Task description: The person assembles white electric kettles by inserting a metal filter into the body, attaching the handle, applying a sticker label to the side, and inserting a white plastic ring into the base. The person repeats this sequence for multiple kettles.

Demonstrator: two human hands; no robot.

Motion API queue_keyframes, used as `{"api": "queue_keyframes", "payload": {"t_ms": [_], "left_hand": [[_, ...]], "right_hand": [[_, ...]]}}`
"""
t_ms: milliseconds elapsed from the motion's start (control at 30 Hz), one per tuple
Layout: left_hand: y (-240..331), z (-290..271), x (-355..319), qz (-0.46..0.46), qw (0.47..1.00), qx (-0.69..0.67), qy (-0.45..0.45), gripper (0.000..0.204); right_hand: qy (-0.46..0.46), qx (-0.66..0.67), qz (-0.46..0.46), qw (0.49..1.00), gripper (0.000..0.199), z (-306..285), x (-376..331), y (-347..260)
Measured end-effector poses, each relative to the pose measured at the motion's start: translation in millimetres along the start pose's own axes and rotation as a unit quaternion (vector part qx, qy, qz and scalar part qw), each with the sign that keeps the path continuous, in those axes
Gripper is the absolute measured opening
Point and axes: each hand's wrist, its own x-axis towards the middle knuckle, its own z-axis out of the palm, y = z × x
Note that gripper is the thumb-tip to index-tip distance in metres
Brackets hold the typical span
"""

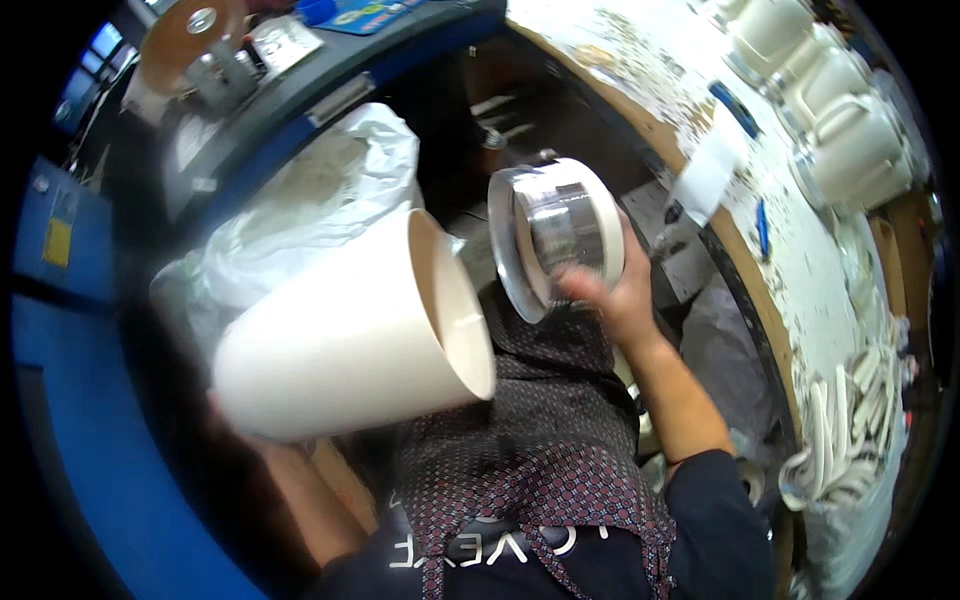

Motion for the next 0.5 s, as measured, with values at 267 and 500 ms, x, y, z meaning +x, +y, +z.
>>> {"api": "queue_keyframes", "payload": {"t_ms": [267,500], "left_hand": [[-31.8,16.8,-19.7,-0.021,0.996,-0.069,-0.060,0.055],[0.7,78.8,-34.5,0.158,0.986,0.048,-0.008,0.055]], "right_hand": [[-0.103,-0.178,-0.412,0.888,0.105,38.9,-35.6,-23.9],[-0.061,-0.024,0.056,0.996,0.068,13.6,-13.9,35.2]]}}
